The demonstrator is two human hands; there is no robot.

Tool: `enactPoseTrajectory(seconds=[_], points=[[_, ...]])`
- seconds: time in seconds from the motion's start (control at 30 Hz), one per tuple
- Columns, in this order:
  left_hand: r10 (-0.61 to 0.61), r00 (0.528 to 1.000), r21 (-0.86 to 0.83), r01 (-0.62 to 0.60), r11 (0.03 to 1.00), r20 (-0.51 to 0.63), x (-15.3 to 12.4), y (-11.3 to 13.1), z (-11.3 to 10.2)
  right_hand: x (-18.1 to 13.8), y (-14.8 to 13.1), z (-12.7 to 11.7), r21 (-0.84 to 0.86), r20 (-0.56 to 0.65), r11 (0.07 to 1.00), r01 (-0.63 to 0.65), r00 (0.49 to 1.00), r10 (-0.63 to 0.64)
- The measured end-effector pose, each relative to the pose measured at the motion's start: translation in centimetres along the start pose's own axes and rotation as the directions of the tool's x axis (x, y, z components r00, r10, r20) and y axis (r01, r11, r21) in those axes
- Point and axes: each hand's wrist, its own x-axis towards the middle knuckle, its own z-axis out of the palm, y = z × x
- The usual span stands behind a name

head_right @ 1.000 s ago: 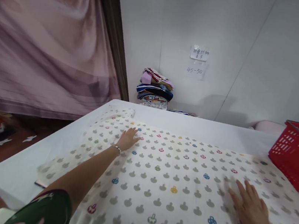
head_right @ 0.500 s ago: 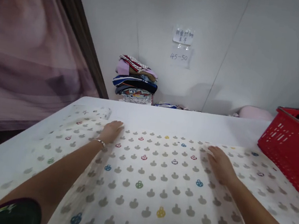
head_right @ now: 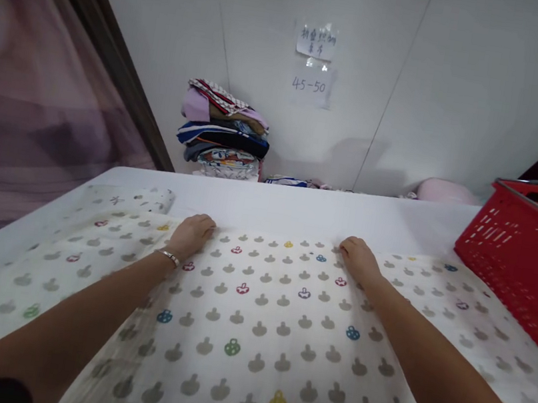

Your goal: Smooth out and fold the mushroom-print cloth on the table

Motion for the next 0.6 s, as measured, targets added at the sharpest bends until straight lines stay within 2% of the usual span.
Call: enactPoseTrajectory(seconds=[0.07, 0.17, 0.33, 0.5, 0.6], points=[[0.01, 0.998, -0.018, -0.011, 1.0, -0.06, -0.4, -0.1, -0.1, -0.1, 0.1, 0.1, 0.003, -0.023, 1.0, -0.001, 1.0, 0.001], [0.032, 0.992, -0.042, -0.038, 0.998, -0.123, -0.8, -0.5, -0.3, 0.1, 0.0, -0.2, -0.04, 0.005, 0.999, 0.024, 1.0, -0.024], [0.112, 0.993, -0.112, -0.116, 0.987, -0.048, -1.6, -1.5, -0.4, -0.2, 0.1, -0.5, -0.01, -0.01, 0.994, 0.107, 0.994, -0.108], [0.171, 0.984, -0.113, -0.175, 0.978, -0.05, -2.4, -1.7, -0.9, -0.5, 0.9, 0.5, 0.041, 0.008, 0.998, 0.045, 0.999, -0.045], [0.159, 0.987, -0.103, -0.16, 0.982, -0.018, -2.5, -1.3, -1.2, 0.0, 0.8, 0.1, 0.012, 0.011, 0.997, 0.077, 0.997, -0.078]])
